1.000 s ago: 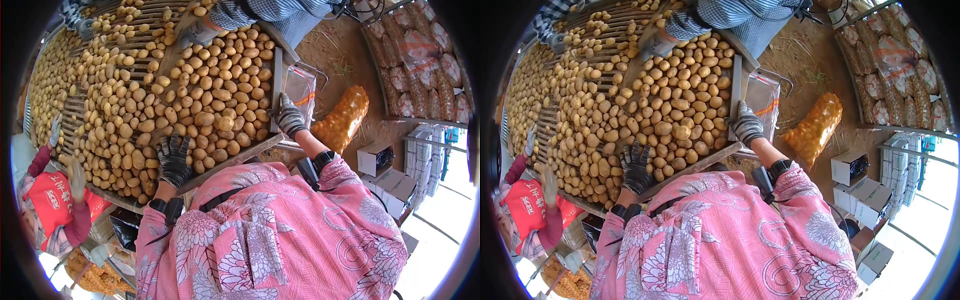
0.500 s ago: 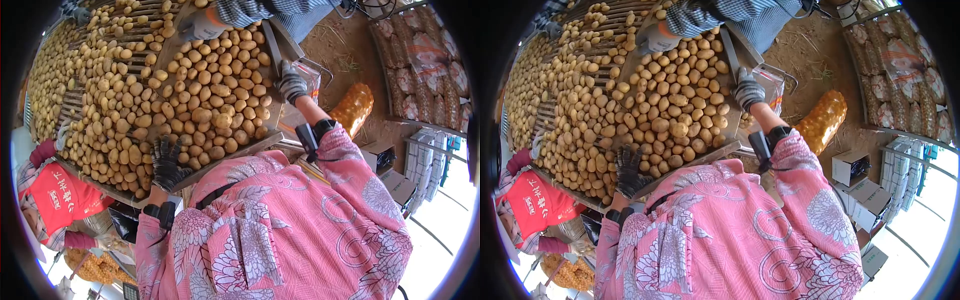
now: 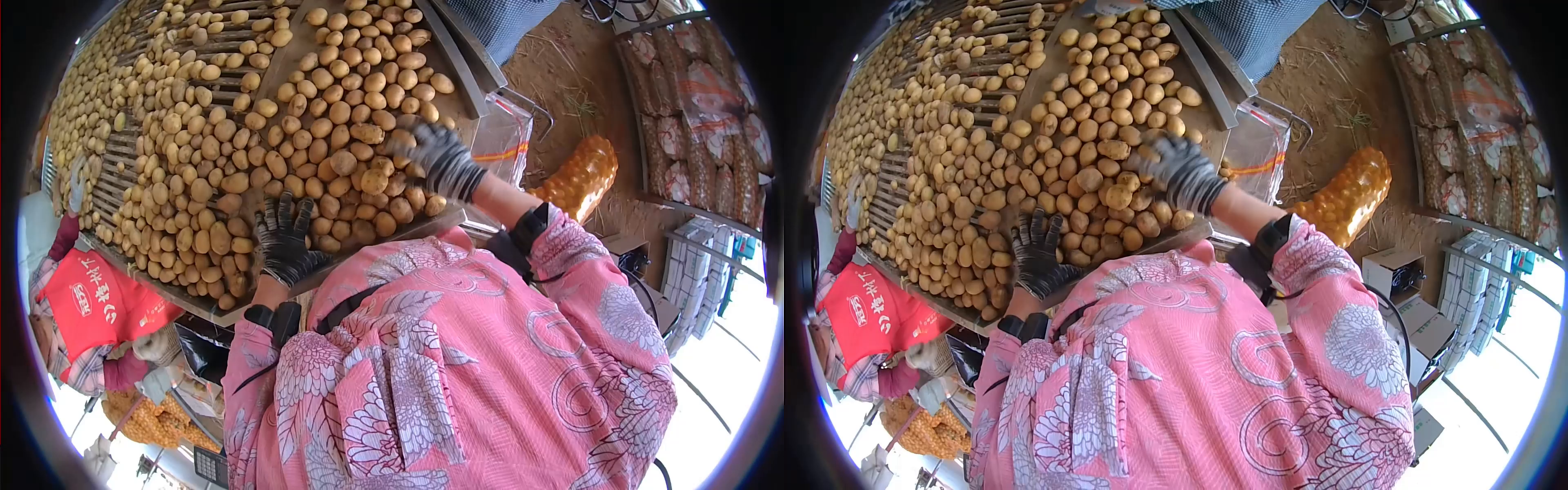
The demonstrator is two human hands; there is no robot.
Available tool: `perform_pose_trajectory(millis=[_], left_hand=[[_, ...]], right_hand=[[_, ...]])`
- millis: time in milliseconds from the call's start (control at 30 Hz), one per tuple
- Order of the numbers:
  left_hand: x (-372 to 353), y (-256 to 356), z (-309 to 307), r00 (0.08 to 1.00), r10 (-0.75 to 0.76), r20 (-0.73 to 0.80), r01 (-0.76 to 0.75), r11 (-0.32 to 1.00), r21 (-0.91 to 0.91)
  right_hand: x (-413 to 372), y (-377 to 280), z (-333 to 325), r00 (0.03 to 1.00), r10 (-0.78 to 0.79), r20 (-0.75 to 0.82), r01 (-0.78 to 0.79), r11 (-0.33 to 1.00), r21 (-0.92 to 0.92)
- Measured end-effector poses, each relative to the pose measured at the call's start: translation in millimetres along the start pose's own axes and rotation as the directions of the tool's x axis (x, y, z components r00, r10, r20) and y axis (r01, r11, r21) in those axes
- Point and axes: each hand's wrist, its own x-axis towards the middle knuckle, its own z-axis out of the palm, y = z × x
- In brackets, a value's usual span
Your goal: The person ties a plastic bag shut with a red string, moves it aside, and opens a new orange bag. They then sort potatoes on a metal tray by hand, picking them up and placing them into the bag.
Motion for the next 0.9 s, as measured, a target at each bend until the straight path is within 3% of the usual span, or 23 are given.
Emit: perform_pose_trajectory(millis=[33, 100, 133, 200, 300, 333, 433, 500, 567, 600, 633, 700, 767, 800, 833, 867, 900], left_hand=[[2, 1, 0, 1.000, 0.001, 0.000, -0.001, 1.000, 0.003], [6, 5, -1, 0.999, 0.035, -0.026, -0.035, 0.999, -0.008], [9, 8, -2, 0.999, 0.038, -0.024, -0.038, 0.999, -0.006], [17, 18, -3, 0.990, 0.073, -0.118, -0.073, 0.997, 0.012], [43, 35, -1, 0.989, 0.126, -0.080, -0.131, 0.989, -0.067], [48, 42, -1, 0.973, 0.147, -0.177, -0.160, 0.985, -0.063], [69, 57, -10, 0.980, 0.128, -0.152, -0.131, 0.991, -0.005], [73, 59, -22, 0.989, 0.122, -0.084, -0.121, 0.993, 0.008], [70, 51, -16, 0.974, 0.197, -0.110, -0.198, 0.980, 0.003], [60, 53, -24, 0.973, 0.147, -0.180, -0.161, 0.985, -0.067], [51, 48, -23, 0.974, 0.140, -0.179, -0.153, 0.986, -0.064], [33, 37, -24, 0.931, 0.074, -0.358, -0.147, 0.973, -0.179], [19, 33, -17, 0.906, 0.003, -0.424, -0.099, 0.974, -0.205], [16, 29, -5, 0.921, -0.170, -0.349, -0.061, 0.825, -0.562], [14, 25, 7, 0.928, -0.304, -0.215, -0.014, 0.548, -0.836], [14, 26, 4, 0.926, -0.312, -0.214, -0.012, 0.543, -0.840], [16, 25, 0, 0.933, -0.350, 0.082, 0.099, 0.032, -0.995]], right_hand=[[-7, -7, 14, 0.982, -0.095, 0.163, 0.110, 0.990, -0.086], [-24, 4, 32, 0.982, -0.179, -0.065, 0.185, 0.976, 0.118], [-28, 9, 36, 0.982, -0.176, -0.066, 0.183, 0.976, 0.120], [-34, 14, 34, 0.997, -0.060, -0.047, 0.062, 0.997, 0.047], [-42, 19, 34, 0.998, 0.030, -0.058, -0.030, 1.000, 0.002], [-44, 20, 32, 0.996, 0.059, -0.074, -0.060, 0.998, -0.022], [-42, 17, 17, 0.979, 0.170, -0.109, -0.170, 0.985, 0.008], [-32, 18, 18, 0.972, 0.117, -0.201, -0.111, 0.993, 0.039], [-17, 15, 21, 0.993, -0.017, -0.119, 0.045, 0.969, 0.243], [-9, 13, 13, 0.982, -0.071, -0.177, 0.099, 0.982, 0.160], [5, 21, 26, 0.980, -0.077, -0.186, 0.096, 0.991, 0.095], [25, 14, 10, 0.998, 0.054, -0.037, -0.048, 0.989, 0.143], [38, 3, -6, 0.999, 0.048, 0.020, -0.050, 0.993, 0.111], [45, 1, -8, 0.997, 0.035, 0.074, -0.040, 0.997, 0.065], [51, -1, -11, 0.991, 0.024, 0.130, -0.026, 1.000, 0.018], [57, -5, -18, 0.973, 0.071, 0.220, -0.082, 0.996, 0.040], [60, -10, -22, 0.973, 0.063, 0.224, -0.072, 0.997, 0.034]])
